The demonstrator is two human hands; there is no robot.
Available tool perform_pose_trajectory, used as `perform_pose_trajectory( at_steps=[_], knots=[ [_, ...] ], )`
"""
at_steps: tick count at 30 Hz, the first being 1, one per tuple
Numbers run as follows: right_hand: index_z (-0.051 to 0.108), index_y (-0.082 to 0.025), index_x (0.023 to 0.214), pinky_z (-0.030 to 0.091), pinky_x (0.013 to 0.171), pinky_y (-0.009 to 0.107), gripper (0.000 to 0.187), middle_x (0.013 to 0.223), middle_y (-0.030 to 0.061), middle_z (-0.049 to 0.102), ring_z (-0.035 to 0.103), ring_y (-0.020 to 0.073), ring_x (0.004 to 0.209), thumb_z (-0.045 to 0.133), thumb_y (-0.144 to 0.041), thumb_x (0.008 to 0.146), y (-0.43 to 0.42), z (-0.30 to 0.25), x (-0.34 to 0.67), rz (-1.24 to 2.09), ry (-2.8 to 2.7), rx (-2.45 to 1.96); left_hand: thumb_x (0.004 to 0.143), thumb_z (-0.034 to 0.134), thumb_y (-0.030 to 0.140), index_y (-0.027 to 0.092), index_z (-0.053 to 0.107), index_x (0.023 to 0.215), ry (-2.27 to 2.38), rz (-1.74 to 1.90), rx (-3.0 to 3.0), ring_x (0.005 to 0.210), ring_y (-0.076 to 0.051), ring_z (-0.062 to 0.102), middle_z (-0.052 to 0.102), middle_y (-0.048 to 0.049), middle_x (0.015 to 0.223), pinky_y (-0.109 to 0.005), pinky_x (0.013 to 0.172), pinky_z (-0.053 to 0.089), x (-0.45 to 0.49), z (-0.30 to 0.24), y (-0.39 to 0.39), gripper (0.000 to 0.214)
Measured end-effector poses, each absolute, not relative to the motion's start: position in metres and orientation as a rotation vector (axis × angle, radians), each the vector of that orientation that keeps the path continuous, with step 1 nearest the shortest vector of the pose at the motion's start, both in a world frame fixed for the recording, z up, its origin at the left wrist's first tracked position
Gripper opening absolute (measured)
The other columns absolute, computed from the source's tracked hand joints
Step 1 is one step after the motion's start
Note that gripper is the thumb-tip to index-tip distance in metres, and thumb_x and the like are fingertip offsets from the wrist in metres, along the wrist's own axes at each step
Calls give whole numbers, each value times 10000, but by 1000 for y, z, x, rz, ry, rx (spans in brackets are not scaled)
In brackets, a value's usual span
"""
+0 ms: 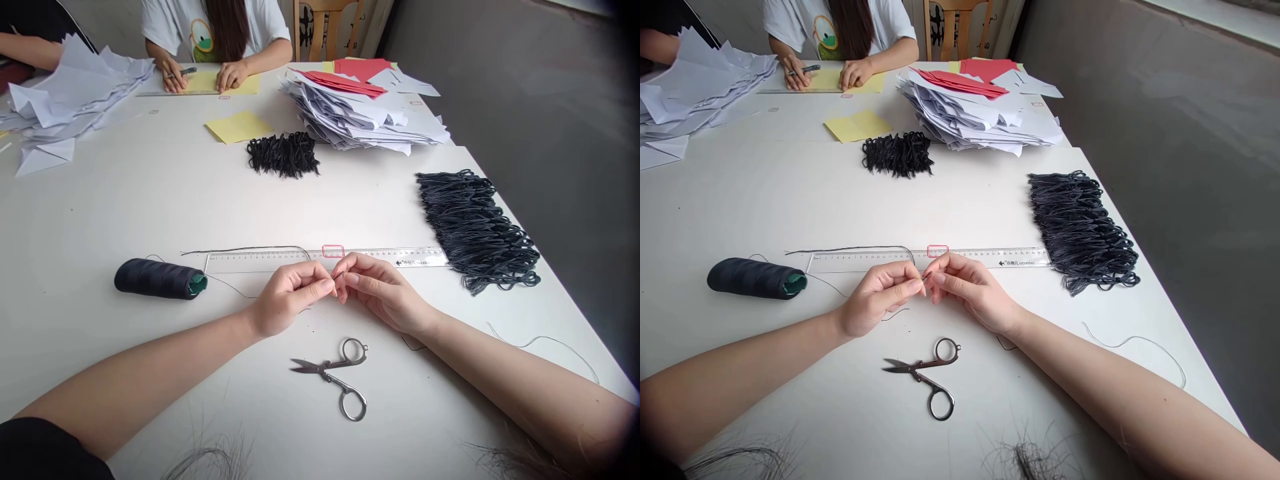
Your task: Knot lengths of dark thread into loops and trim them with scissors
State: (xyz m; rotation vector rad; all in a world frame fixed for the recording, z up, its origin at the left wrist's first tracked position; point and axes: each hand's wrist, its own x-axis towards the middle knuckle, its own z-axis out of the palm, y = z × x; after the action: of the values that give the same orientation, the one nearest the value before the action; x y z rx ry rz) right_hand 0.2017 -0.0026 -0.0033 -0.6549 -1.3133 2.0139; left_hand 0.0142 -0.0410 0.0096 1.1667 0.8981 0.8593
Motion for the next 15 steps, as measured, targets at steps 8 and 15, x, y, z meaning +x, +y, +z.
perform_pose_trajectory(
  at_steps=[8,15],
  knots=[
    [599,-149,856,464,659,244,111,738,5,590,563,98,655,650,-248,862,-3,-2,202,2011,-1324,-656,894,545,327,177,581,749,915,837,1198,447,-72,238,291,79,493,-244,518,314,14,10,-42,212],
    [600,-147,830,455,655,234,125,714,0,589,559,92,650,643,-255,879,-2,-6,203,1988,-1381,-664,898,541,313,170,571,735,919,826,1217,435,-68,200,299,86,483,-249,542,342,15,11,-41,218]
  ],
)
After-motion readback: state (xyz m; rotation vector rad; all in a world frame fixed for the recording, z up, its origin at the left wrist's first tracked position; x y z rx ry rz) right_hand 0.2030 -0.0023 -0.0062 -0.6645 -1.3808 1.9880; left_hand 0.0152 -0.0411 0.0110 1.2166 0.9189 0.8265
